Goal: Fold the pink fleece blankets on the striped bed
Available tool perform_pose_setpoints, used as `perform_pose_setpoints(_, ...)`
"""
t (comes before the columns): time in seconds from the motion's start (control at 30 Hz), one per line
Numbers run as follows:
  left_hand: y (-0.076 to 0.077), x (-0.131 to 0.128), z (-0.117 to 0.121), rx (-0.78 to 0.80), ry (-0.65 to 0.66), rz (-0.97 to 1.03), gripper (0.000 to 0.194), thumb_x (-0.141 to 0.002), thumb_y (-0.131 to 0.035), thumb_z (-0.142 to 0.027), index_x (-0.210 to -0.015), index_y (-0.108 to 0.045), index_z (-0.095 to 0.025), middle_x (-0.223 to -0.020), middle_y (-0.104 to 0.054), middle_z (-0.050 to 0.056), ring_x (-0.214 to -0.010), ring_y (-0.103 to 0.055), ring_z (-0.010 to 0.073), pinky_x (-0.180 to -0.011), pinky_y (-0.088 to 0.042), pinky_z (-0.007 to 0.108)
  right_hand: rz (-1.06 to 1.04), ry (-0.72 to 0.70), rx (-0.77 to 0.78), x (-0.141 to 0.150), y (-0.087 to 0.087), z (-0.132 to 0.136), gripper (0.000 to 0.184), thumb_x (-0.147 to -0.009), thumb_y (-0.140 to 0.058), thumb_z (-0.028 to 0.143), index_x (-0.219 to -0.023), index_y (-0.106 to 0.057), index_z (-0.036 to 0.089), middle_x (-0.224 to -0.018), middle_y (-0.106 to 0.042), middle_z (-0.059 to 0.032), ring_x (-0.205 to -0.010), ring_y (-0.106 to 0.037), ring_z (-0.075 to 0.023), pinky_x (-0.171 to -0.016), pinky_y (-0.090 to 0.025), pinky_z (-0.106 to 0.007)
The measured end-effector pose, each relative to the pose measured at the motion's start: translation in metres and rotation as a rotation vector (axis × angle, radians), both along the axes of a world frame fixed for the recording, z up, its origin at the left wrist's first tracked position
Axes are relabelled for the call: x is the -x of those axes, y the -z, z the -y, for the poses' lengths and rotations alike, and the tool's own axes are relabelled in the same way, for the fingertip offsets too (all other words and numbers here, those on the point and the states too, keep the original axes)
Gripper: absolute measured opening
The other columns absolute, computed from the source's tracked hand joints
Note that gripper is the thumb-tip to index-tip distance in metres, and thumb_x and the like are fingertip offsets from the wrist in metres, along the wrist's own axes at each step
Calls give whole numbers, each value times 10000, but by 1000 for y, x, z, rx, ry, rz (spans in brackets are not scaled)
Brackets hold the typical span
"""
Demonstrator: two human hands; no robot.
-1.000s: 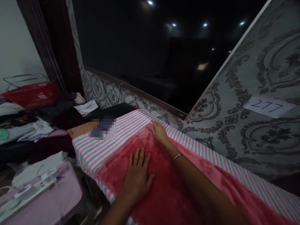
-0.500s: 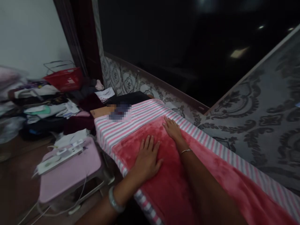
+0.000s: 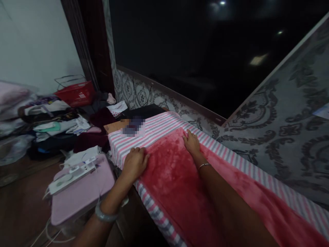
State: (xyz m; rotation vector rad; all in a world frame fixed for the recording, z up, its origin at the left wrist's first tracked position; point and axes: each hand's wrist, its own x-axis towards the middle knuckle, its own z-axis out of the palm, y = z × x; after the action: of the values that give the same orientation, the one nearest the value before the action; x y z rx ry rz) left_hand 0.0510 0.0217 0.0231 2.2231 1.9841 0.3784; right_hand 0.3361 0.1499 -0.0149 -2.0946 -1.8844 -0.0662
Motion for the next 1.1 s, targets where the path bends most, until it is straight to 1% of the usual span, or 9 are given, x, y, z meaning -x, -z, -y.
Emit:
perform_pose_setpoints(0.13,8,4,-4,138,-30,-46,310,-997,-437,-334,-1150,-608,-126,-1108,-693,165,-1059,-668,284,-860,-485,365,-55,83,-1,0,0,0,363,-989,-512,336,-1251,-633,116,-1166,-675,-182,-1108,-595,-301,-922,-435,-358)
perform_pose_setpoints(0.2,7,5,-5,157,-45,-33,277,-990,-451,-330,-1151,-591,-152,-1109,-708,152,-1042,-686,279,-832,-487,357,-75,85,-15,-1,-2,-2,277,-990,-495,314,-1127,-673,152,-1094,-698,-141,-1042,-621,-267,-881,-447,-324)
perform_pose_setpoints(0.3,-3,11,-12,124,-80,9,248,-982,-452,-324,-1156,-573,-195,-1079,-730,122,-1013,-704,270,-806,-487,340,-100,85,-79,-2,-16,-11,290,-1005,-431,294,-1154,-637,156,-1133,-685,-125,-1059,-613,-247,-880,-450,-305)
perform_pose_setpoints(0.4,-13,22,-26,74,-121,35,267,-981,-443,-354,-1162,-574,-207,-1036,-744,111,-1005,-710,277,-786,-487,332,-132,78,-172,2,-39,-29,312,-1013,-393,288,-1184,-606,136,-1193,-657,-137,-1105,-589,-253,-914,-441,-313)
perform_pose_setpoints(0.5,-11,29,-40,15,-160,50,311,-978,-444,-385,-1198,-571,-205,-1057,-746,115,-1004,-711,287,-769,-492,333,-137,77,-192,12,-53,-48,312,-1020,-389,287,-1199,-597,138,-1231,-642,-136,-1132,-576,-254,-942,-427,-316)
perform_pose_setpoints(0.6,8,30,-48,-15,-171,71,325,-978,-442,-376,-1209,-576,-192,-1102,-739,118,-1019,-707,278,-790,-500,331,-120,85,-129,21,-45,-58,290,-1017,-420,275,-1197,-609,149,-1230,-646,-135,-1143,-583,-252,-947,-422,-311)
perform_pose_setpoints(0.77,36,30,-48,-141,-148,168,362,-974,-423,-384,-1238,-584,-196,-1130,-731,94,-1006,-704,252,-828,-510,327,-103,93,-10,20,-7,-59,258,-1011,-478,293,-1137,-653,152,-1132,-692,-152,-1071,-635,-262,-883,-446,-316)
perform_pose_setpoints(0.9,39,33,-47,-143,-178,214,385,-958,-403,-384,-1235,-601,-205,-1061,-743,70,-960,-709,246,-825,-509,324,-75,85,36,14,3,-64,295,-1029,-447,326,-1174,-641,157,-1200,-678,-155,-1111,-625,-256,-911,-440,-316)
perform_pose_setpoints(1.1,33,32,-49,-126,-173,178,410,-932,-410,-376,-1233,-615,-189,-1073,-742,85,-956,-708,249,-818,-501,320,-61,17,104,8,-4,-71,349,-1027,-432,311,-1255,-625,129,-1236,-674,-157,-1151,-616,-262,-945,-445,-320)
